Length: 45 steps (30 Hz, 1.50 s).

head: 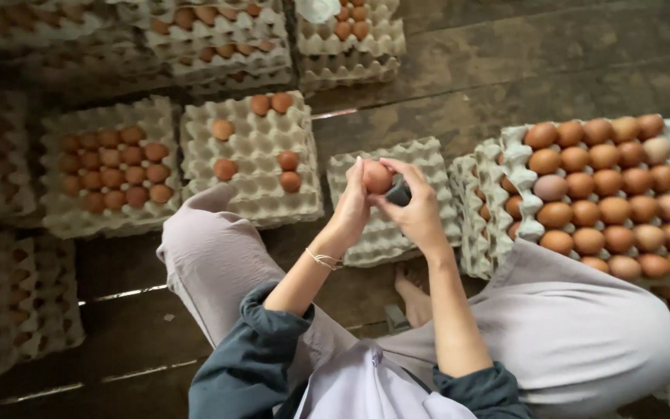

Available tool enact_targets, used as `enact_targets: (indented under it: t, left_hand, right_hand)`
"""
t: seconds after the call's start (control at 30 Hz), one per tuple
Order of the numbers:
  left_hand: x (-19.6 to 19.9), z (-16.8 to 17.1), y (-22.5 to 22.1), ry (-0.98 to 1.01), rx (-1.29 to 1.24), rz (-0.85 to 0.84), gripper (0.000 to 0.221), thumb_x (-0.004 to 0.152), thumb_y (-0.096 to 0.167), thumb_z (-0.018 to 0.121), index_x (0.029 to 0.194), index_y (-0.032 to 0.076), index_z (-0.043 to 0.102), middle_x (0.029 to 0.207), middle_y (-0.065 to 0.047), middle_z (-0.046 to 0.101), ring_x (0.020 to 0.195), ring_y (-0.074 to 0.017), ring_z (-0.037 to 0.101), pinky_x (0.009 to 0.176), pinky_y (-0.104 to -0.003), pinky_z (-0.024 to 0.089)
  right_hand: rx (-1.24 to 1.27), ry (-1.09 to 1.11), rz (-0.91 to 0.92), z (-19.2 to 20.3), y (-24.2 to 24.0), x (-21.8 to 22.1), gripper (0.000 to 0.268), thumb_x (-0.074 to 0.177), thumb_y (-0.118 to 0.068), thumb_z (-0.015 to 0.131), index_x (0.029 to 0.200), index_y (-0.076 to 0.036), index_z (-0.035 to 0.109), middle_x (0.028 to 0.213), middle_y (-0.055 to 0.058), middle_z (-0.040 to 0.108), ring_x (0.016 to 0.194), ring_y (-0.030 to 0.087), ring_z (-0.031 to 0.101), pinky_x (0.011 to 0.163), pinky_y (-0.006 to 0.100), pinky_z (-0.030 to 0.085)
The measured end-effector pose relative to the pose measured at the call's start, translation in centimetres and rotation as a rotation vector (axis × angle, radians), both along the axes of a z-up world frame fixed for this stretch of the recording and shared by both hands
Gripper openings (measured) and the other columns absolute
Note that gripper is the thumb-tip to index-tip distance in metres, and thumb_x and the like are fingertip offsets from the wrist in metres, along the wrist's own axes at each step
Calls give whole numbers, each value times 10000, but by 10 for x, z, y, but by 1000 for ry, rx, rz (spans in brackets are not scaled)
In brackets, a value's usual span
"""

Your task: Sorting and cleaning chicken eggs by hand using a small block before placing them into trays

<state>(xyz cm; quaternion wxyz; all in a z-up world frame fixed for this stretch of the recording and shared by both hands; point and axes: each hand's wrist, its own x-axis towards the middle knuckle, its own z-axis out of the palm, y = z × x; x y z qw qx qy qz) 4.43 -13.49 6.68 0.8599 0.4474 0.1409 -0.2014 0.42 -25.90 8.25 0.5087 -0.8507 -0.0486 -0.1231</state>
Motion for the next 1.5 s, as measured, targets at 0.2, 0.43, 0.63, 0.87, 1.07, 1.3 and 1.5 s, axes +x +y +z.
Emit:
enact_targets:
  t: [0.2, 0.43, 0.63, 0.87, 1.07, 1.3, 1.5]
  left_hand:
    - [12, -31, -6, 134, 33, -202, 597, 989, 665, 391, 1229, 163, 605, 1082, -58, 620, 867, -228, 682, 627, -279, 464]
    - [26, -98, 23, 327, -10, 23, 320, 881, 359, 619, 1124, 152, 613, 1107, -71, 585, 889, -292, 682, 620, -398, 567]
    - [17, -67, 34, 430, -151, -37, 296, 882, 242, 571, 1155, 130, 542, 1041, -36, 539, 922, -242, 623, 730, -389, 505]
    - [15, -70, 52, 467, -147, -44, 328, 875, 274, 596, 1177, 156, 545, 1056, -42, 551, 921, -244, 613, 729, -395, 507]
    - [13, -56, 57, 469, -129, -26, 311, 894, 252, 552, 1183, 137, 539, 1037, -33, 540, 887, -206, 601, 728, -358, 515]
    - [14, -60, 58, 483, -151, -22, 309, 896, 252, 538, 1183, 138, 540, 1031, -37, 555, 860, -203, 603, 710, -353, 509]
    - [16, -61, 60, 481, -162, -20, 324, 882, 245, 561, 1186, 134, 541, 1029, -36, 582, 844, -202, 611, 703, -351, 504]
  right_hand:
    - [424, 206, -139, -58, -56, 11, 508, 867, -324, 817, 1309, -121, 670, 975, 101, 674, 850, 194, 656, 762, 359, 528]
    - [578, 444, -468, -138, -101, 37, 466, 833, -234, 840, 1226, -33, 690, 686, 104, 629, 494, 161, 636, 389, 270, 499]
    - [340, 621, -560, -216, -94, 54, 317, 740, -318, 823, 969, -103, 778, 731, 94, 703, 646, 165, 642, 558, 322, 515]
    - [-261, 789, -392, -267, -93, 71, 591, 631, -463, 881, 1157, -231, 744, 1053, 86, 757, 1019, 272, 728, 858, 426, 586]
    - [-555, 771, -183, -237, -73, 75, 725, 800, -276, 871, 1392, 14, 570, 1155, 312, 616, 1029, 455, 700, 815, 604, 582]
    - [-545, 663, -120, -254, -85, 65, 479, 843, -216, 809, 1258, -36, 651, 1128, 254, 653, 1111, 425, 669, 912, 576, 551]
    - [47, 680, -439, -275, -140, 76, 376, 823, -263, 733, 1174, -128, 720, 985, 137, 711, 863, 258, 675, 776, 398, 549]
